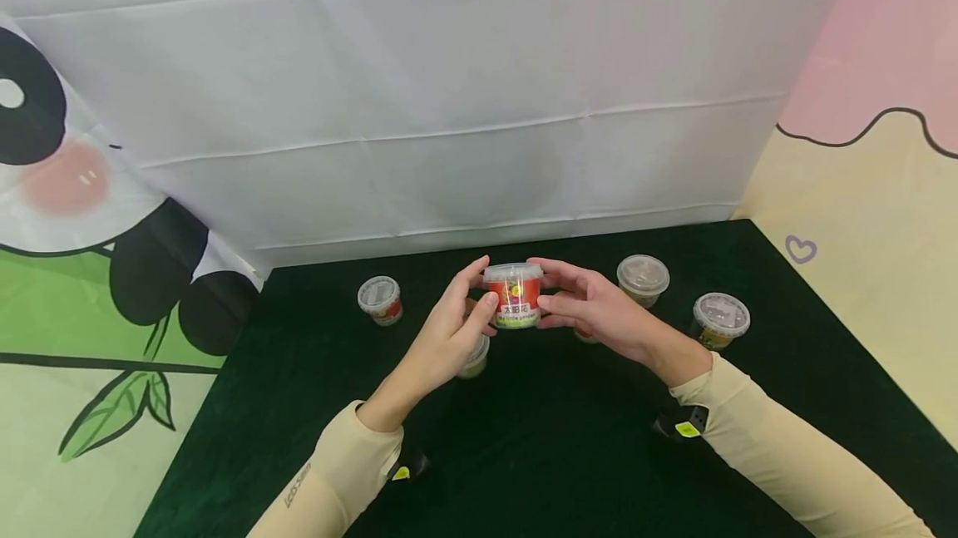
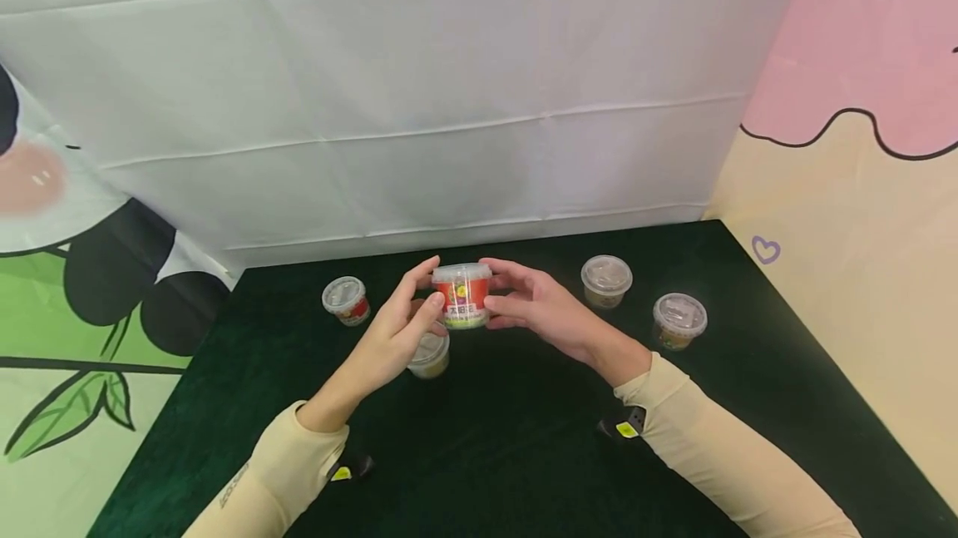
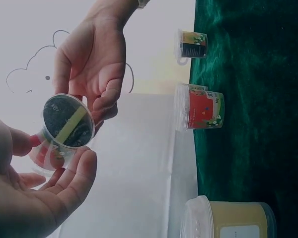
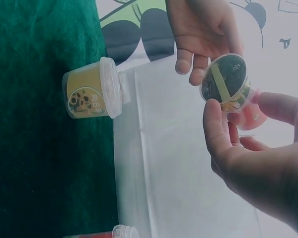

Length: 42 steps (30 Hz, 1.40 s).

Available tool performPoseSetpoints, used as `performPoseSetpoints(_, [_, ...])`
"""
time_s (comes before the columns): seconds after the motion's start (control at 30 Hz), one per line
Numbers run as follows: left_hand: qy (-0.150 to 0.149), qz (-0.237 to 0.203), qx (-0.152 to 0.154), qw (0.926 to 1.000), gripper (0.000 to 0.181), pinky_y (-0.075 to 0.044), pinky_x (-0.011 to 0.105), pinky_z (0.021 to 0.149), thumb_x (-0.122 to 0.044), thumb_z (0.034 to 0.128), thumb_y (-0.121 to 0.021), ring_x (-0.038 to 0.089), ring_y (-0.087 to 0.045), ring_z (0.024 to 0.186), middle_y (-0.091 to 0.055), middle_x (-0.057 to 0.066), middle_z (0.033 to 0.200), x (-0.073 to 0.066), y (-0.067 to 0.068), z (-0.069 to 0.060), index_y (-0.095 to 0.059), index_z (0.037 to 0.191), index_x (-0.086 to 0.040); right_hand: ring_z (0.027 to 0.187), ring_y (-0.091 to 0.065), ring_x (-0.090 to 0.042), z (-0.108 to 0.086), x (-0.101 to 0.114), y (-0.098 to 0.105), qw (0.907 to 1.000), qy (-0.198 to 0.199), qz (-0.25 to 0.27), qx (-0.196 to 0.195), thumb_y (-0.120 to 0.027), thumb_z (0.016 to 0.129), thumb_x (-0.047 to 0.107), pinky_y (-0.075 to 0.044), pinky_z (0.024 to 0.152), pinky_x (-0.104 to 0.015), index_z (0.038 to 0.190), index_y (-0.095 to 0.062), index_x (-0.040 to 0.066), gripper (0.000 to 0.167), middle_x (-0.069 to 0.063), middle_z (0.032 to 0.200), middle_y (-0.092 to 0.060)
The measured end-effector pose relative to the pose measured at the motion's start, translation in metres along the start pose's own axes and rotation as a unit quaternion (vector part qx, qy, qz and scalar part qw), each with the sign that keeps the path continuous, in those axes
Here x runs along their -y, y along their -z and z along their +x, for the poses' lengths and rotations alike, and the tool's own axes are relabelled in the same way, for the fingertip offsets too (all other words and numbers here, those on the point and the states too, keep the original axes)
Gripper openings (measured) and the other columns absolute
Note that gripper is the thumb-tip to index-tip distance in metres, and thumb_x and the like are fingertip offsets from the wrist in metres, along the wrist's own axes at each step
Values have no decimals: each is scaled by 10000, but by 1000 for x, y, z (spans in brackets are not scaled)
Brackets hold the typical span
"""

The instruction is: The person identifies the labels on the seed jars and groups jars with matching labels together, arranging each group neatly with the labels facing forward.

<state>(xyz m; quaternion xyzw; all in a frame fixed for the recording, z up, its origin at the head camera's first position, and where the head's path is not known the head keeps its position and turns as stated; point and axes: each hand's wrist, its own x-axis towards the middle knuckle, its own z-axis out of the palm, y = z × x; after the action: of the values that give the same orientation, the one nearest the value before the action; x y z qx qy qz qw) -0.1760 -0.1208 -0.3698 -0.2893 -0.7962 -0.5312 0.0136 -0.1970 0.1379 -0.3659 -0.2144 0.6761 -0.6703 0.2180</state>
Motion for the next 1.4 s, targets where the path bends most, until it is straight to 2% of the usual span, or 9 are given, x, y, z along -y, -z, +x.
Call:
performPoseSetpoints(0.07, [30, -64, -1, 10000, 538, -595, 352, 795, -208, 1094, -471, 344, -641, 933, -439, 154, 1360, 0, 0, 1, -262, 1586, -154, 1145, -628, -313, 0, 1, -1, 9999, 0, 137, 8, -549, 1057, 224, -496, 737, -234, 1605, -281, 148, 615, -183, 1467, -431])
performPoseSetpoints(0.17, [58, -105, 12, 9999, 537, -596, 351, 792, -222, 1094, -471, 330, -642, 935, -434, 145, 1356, -1, 0, 1, -261, 1584, -163, 1148, -619, -325, 0, 1, -2, 9995, 24, 310, 25, -540, 1060, 215, -522, 935, -311, 1600, -283, 125, 605, -192, 1471, -409])
performPoseSetpoints(0.33, [-29, 27, -15, 10000, 540, -597, 346, 780, -218, 1089, -483, 302, -638, 927, -441, 141, 1339, -1, 1, 0, -267, 1581, -160, 1208, -574, -325, 2, 1, -3, 9984, 61, 537, 137, -524, 1061, 166, -506, 1013, -368, 1601, -273, 111, 598, -201, 1478, -386])
performPoseSetpoints(0.47, [-57, 103, -62, 9999, 533, -600, 381, 778, -202, 1087, -486, 300, -636, 922, -446, 156, 1331, 3, 4, 1, -282, 1576, -146, 1236, -548, -317, 7, 0, -4, 9977, 68, 655, 181, -516, 1062, 146, -491, 1037, -397, 1606, -256, 105, 605, -204, 1484, -379])
performPoseSetpoints(0.63, [56, 63, -53, 10000, 518, -600, 409, 772, -201, 1091, -475, 268, -632, 940, -440, 166, 1348, 11, 10, 4, -292, 1573, -148, 1216, -559, -306, 15, -1, -7, 9976, -13, 683, 102, -537, 1045, 122, -493, 1035, -407, 1608, -252, 108, 631, -206, 1469, -384])
performPoseSetpoints(0.83, [103, -55, -31, 9999, 509, -602, 391, 768, -202, 1094, -471, 355, -647, 959, -433, 168, 1352, 21, 18, 7, -296, 1567, -135, 1257, -538, -327, 28, -3, -9, 9976, -19, 694, 14, -534, 1047, 105, -490, 1037, -422, 1607, -260, 120, 623, -210, 1493, -387])
performPoseSetpoints(1.07, [276, -186, 237, 9992, 504, -598, 368, 807, -199, 1102, -448, 343, -648, 992, -417, 188, 1363, 32, 34, 13, -270, 1567, -113, 1254, -545, -332, 45, -5, -10, 9976, -62, 691, -83, -540, 1053, 111, -482, 1045, -449, 1602, -271, 128, 612, -208, 1486, -403])
performPoseSetpoints(1.27, [582, -594, 533, 9951, 516, -589, 447, 851, -203, 1105, -439, 377, -627, 1050, -372, 225, 1404, 39, 50, 19, -240, 1572, -107, 1212, -559, -323, 58, -5, -12, 9975, -209, 671, -59, -540, 1058, 153, -456, 1073, -458, 1603, -273, 153, 607, -197, 1475, -416])
performPoseSetpoints(1.4, [722, -584, 567, 9941, 522, -580, 464, 868, -212, 1105, -440, 428, -620, 1078, -376, 237, 1415, 45, 58, 22, -236, 1572, -97, 1203, -567, -313, 70, -7, -13, 9971, -304, 692, -83, -522, 1061, 134, -457, 1073, -447, 1603, -275, 143, 596, -204, 1451, -436])
